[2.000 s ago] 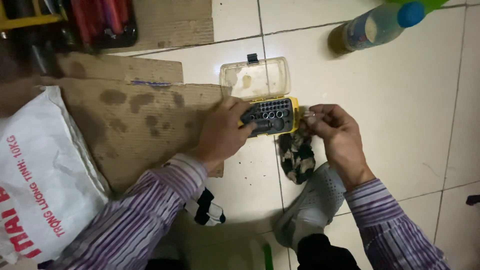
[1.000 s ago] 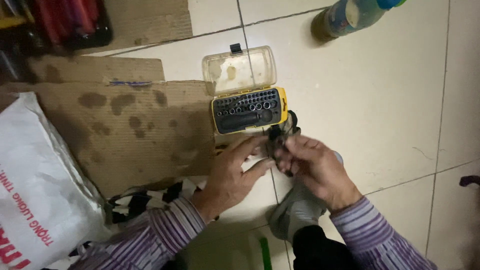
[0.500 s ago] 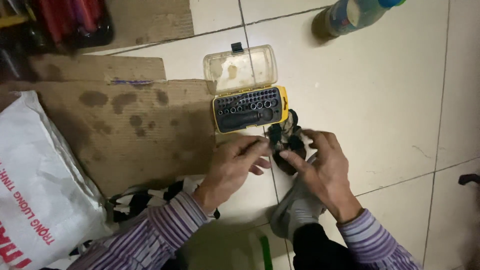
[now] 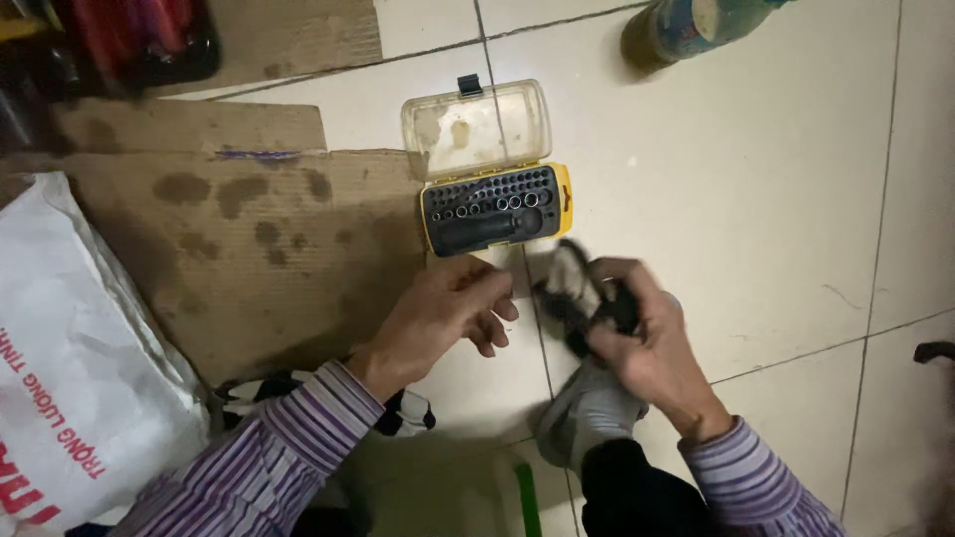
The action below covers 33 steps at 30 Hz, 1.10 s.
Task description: The person sits on the floor and wipes various tools with a cloth. They clean a yellow T-handle wrench, several metal wrenches, and a socket from a yellow case, placing the cleaned items into a black tool organizer.
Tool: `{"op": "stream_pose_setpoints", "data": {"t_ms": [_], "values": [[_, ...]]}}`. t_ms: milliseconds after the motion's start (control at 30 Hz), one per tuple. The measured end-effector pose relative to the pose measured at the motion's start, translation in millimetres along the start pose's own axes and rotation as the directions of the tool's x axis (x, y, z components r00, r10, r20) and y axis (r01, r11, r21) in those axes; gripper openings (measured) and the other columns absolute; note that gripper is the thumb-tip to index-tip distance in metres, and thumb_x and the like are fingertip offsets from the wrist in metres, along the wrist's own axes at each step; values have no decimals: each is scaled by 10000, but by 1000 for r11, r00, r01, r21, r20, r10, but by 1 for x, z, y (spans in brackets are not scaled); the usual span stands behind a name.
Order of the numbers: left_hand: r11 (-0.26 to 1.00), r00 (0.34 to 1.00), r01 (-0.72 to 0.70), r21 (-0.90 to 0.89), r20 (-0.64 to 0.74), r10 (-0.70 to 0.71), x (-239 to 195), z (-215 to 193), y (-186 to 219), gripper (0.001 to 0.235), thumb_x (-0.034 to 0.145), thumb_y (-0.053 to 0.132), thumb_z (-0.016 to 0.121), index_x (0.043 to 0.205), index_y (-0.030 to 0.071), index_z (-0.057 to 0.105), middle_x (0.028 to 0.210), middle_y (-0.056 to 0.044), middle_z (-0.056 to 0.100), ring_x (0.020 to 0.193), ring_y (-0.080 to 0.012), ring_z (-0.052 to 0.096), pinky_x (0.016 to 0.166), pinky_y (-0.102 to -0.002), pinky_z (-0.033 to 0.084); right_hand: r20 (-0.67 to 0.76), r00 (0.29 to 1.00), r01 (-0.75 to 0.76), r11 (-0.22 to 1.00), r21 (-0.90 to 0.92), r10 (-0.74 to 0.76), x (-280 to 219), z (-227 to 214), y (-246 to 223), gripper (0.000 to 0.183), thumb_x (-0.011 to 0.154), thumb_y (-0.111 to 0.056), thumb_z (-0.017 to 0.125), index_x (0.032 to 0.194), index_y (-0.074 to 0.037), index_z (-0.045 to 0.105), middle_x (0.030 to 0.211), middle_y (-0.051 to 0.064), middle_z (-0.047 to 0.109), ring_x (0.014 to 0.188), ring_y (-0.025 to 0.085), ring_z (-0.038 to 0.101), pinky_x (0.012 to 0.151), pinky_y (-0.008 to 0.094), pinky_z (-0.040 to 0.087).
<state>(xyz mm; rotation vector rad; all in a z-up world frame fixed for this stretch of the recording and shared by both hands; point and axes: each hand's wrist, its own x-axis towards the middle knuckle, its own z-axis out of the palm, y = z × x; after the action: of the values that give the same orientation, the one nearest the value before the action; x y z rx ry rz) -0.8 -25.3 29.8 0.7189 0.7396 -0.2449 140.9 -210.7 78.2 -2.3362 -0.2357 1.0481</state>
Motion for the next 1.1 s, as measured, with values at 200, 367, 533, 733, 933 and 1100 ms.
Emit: {"op": "stream_pose_setpoints", "data": {"t_ms": [200,367,533,733,933,1100], "values": [[997,999,-28,-66,-26,27,15,2,-26,355,1047,283,534,1092,-55,632,745,-221,635,496,-262,651,395,-353,559,217,921,254,922,294,-323,-13,18,-23,566,739,-64,742,1298,-65,648,1183,192,678,1143,355,644,1025,523,458],[984,985,-169,64,-10,170,-3,6,-7,348,1047,225,518,990,-76,683,661,-222,632,478,-228,585,421,-343,522,251,884,287,882,373,-394,-13,22,-39,438,847,-123,775,1258,-14,670,1170,169,696,1117,269,628,972,482,491],[957,970,-242,160,29,240,-17,15,0,183,1041,131,507,1019,-18,612,650,-183,641,529,-232,632,447,-335,533,294,927,64,873,484,-231,-13,16,-44,359,859,-117,748,1182,32,695,1045,198,755,955,234,642,866,466,557],[985,990,-141,95,39,138,-28,25,16,151,1044,143,513,1006,14,583,627,-112,556,490,-178,528,424,-308,436,339,890,140,891,433,-305,-17,2,-70,244,895,-134,684,1094,8,687,910,144,792,815,200,703,710,351,590],[984,997,39,176,63,-51,-31,17,16,190,966,100,520,777,73,521,554,-90,515,432,-154,454,415,-310,341,447,798,355,914,195,-405,-18,1,-58,207,902,-126,627,1095,-53,637,848,55,674,703,169,651,606,291,531],[899,986,-164,406,49,158,-40,20,14,140,1028,166,528,898,121,505,594,-44,553,514,-131,504,509,-314,421,444,879,-115,826,552,-174,-11,3,-55,135,843,-3,704,975,24,704,840,85,735,750,180,672,688,294,534]]}}
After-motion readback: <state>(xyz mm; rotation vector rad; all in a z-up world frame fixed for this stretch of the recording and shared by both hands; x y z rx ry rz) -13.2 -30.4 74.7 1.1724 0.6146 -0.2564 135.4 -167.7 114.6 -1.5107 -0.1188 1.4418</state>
